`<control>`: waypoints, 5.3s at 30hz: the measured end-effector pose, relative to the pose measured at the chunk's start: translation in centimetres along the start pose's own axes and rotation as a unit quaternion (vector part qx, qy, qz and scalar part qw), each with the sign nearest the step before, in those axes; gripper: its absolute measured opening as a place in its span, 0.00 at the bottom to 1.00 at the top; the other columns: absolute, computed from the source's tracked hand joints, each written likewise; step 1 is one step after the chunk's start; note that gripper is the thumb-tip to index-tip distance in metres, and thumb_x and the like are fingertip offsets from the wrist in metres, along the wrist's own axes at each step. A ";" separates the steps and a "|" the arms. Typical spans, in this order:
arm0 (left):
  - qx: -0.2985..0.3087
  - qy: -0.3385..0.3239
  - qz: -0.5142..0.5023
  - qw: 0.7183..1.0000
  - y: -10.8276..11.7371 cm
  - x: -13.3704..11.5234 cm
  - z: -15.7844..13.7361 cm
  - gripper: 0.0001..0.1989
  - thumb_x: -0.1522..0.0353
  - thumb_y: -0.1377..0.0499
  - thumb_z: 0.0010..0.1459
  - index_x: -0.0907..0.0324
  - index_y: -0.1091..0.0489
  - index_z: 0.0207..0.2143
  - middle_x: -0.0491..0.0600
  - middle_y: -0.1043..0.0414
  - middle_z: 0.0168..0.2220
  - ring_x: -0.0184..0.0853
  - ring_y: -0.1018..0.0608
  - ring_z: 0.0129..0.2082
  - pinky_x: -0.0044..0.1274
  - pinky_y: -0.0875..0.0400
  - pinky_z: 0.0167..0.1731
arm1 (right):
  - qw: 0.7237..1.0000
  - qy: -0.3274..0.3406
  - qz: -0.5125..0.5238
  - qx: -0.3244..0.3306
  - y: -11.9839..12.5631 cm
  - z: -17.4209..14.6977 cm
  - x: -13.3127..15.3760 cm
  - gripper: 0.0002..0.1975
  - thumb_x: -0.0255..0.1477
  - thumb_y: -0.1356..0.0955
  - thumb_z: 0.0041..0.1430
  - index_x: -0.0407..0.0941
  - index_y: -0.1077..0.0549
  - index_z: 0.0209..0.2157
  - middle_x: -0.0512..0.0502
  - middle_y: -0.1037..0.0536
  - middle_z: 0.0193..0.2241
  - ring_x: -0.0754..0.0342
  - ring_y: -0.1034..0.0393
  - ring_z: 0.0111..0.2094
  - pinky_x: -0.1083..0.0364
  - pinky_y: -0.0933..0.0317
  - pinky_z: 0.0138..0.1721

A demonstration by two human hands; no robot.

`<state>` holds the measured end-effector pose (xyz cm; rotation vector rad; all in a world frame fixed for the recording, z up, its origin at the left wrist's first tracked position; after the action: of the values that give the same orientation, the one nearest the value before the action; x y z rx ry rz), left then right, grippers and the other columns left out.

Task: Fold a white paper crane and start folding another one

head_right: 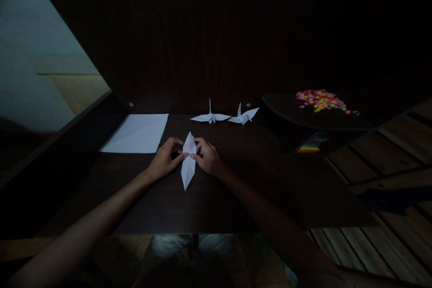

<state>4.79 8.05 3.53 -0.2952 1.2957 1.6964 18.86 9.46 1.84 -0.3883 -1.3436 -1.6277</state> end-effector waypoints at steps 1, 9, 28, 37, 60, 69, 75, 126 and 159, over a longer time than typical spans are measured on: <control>-0.006 0.004 -0.002 1.000 0.1 0.0 0.0 0.16 0.68 0.39 0.57 0.59 0.38 0.47 0.51 0.34 0.45 0.30 0.24 0.32 0.28 0.27 0.38 | 1.000 0.001 -0.003 -0.007 0.1 0.0 0.0 0.24 0.25 0.29 0.50 0.44 0.36 0.49 0.51 0.29 0.31 0.57 0.37 0.28 0.56 0.39 0.34; 0.009 -0.050 0.061 0.997 -0.4 -1.3 0.0 0.10 0.70 0.43 0.61 0.59 0.29 0.45 0.54 0.36 0.47 0.39 0.27 0.47 0.33 0.29 0.48 | 0.998 0.038 -0.052 -0.023 0.4 -0.3 1.0 0.16 0.25 0.29 0.52 0.45 0.30 0.44 0.44 0.30 0.40 0.51 0.33 0.38 0.51 0.36 0.42; 0.062 -0.069 0.169 0.981 -1.9 -0.7 -0.2 0.14 0.67 0.47 0.65 0.58 0.28 0.50 0.55 0.31 0.56 0.44 0.31 0.55 0.39 0.34 0.51 | 0.981 0.122 -0.148 -0.014 -0.3 -1.2 2.8 0.08 0.26 0.34 0.61 0.44 0.22 0.37 0.37 0.26 0.47 0.44 0.36 0.47 0.44 0.36 0.49; 0.071 -0.052 0.182 0.979 -1.9 -0.3 -0.3 0.18 0.66 0.49 0.66 0.56 0.31 0.55 0.56 0.32 0.57 0.46 0.33 0.55 0.43 0.35 0.52 | 0.967 0.096 -0.235 -0.010 -0.5 -1.5 2.7 0.09 0.30 0.35 0.63 0.45 0.21 0.39 0.40 0.24 0.48 0.42 0.36 0.45 0.42 0.37 0.44; -0.020 0.015 0.160 0.987 -0.5 0.6 -0.3 0.14 0.65 0.39 0.59 0.58 0.32 0.47 0.54 0.27 0.46 0.45 0.29 0.48 0.38 0.32 0.48 | 0.984 0.010 -0.175 -0.041 0.7 -0.4 0.6 0.13 0.30 0.27 0.51 0.47 0.27 0.40 0.42 0.25 0.43 0.42 0.37 0.44 0.43 0.39 0.46; -0.027 -0.038 0.219 0.975 -0.1 -1.5 -0.7 0.05 0.67 0.42 0.60 0.59 0.31 0.38 0.54 0.30 0.42 0.42 0.30 0.42 0.34 0.31 0.43 | 0.984 0.045 -0.162 -0.066 0.8 -1.4 1.6 0.08 0.28 0.28 0.54 0.45 0.24 0.38 0.39 0.26 0.42 0.43 0.36 0.44 0.45 0.37 0.47; 0.013 -0.029 0.122 0.992 -0.4 -0.5 -0.8 0.07 0.68 0.45 0.62 0.60 0.29 0.33 0.52 0.26 0.35 0.40 0.26 0.38 0.32 0.30 0.43 | 0.992 0.042 -0.120 -0.022 0.3 -1.4 1.4 0.06 0.26 0.30 0.56 0.46 0.21 0.37 0.43 0.23 0.36 0.47 0.34 0.41 0.47 0.37 0.45; -0.065 0.233 -0.394 0.887 0.2 1.3 -1.0 0.21 0.58 0.31 0.44 0.62 0.27 0.36 0.46 0.24 0.28 0.33 0.23 0.26 0.22 0.28 0.24 | 0.929 -0.141 0.333 0.078 -1.1 -1.5 1.1 0.12 0.32 0.25 0.43 0.43 0.27 0.31 0.49 0.24 0.30 0.54 0.29 0.34 0.54 0.36 0.38; -0.048 0.208 -0.303 0.929 1.3 2.5 -1.0 0.18 0.59 0.32 0.45 0.61 0.29 0.34 0.43 0.27 0.19 0.32 0.24 0.18 0.22 0.31 0.21 | 0.957 -0.068 0.247 0.139 -0.6 -1.6 2.0 0.09 0.30 0.29 0.51 0.43 0.27 0.36 0.52 0.28 0.25 0.58 0.33 0.27 0.58 0.40 0.31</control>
<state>2.10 8.57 2.29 -1.0482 1.2401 1.1936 17.86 7.05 2.41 -0.6182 -1.4149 -1.0001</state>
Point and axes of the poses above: each hand's wrist, its own z-axis towards the middle knuckle, its own y-axis out of the back of the hand, x = y × z, the point moved 9 cm from there along z, towards the middle knuckle
